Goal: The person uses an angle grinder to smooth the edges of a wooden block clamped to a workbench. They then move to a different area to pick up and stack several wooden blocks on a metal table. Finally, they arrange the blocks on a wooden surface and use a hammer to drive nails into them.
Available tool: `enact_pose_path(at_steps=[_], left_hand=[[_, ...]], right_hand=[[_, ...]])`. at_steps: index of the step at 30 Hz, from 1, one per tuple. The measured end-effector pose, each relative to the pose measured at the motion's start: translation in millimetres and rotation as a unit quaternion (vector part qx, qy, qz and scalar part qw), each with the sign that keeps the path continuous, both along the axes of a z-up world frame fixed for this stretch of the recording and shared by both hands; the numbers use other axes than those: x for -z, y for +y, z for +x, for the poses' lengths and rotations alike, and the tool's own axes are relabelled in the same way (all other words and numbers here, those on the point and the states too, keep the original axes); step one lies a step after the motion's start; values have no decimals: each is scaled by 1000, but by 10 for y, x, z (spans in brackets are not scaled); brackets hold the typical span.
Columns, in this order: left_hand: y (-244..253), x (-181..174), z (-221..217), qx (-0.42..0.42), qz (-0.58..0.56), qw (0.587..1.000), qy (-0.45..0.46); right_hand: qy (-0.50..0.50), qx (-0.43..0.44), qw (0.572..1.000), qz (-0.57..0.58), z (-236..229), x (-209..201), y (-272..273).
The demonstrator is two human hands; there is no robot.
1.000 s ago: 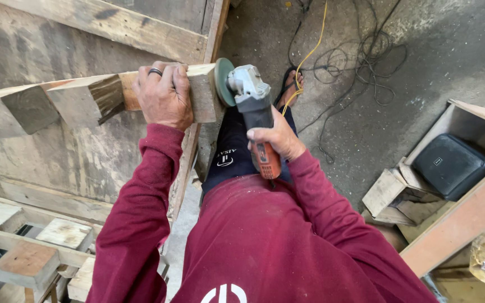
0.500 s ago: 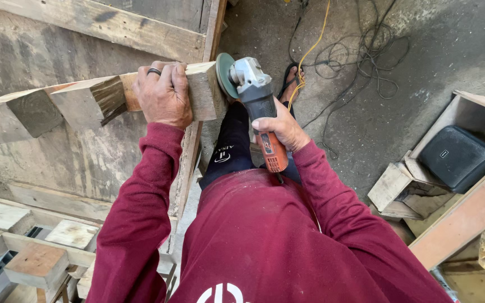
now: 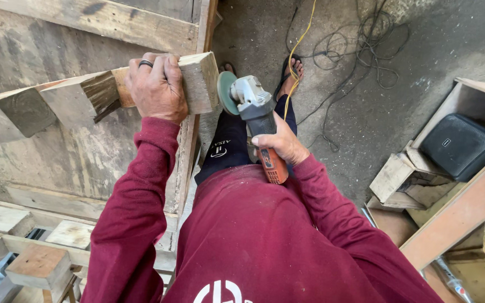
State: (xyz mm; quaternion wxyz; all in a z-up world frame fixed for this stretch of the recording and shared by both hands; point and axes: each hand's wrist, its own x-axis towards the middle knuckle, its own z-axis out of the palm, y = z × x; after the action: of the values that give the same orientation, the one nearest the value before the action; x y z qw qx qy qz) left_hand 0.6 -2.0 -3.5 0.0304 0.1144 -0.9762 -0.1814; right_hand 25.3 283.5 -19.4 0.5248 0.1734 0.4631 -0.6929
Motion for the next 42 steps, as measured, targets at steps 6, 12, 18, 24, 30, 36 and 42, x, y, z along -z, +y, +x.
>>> enact_pose_path(at_steps=[6,12,18,24,30,36,42], left_hand=[[3,1,-14,-3,-6,1000,-3],[-1,29,5,3,-8,1000,-2],[-14,63,12,5,-26,1000,-14],[-12,67,33,8,-17,1000,-3],[-4,23,1,2,-9,1000,-21],[2,-26,0,-1,0,1000,-18],[18,-27,-16,7,-3,1000,-6]], right_hand=[[-5,8,999,-31,64,-196,-19],[-4,-3,1000,-12,88,-154,-14],[1,-11,1000,-6,108,-20,27],[42,-16,999,-17,121,121,61],[29,-10,999,32,15,53,43],[17,-2,999,-44,-17,-147,-2],[14,-13,1000,-16,-16,-146,-6]])
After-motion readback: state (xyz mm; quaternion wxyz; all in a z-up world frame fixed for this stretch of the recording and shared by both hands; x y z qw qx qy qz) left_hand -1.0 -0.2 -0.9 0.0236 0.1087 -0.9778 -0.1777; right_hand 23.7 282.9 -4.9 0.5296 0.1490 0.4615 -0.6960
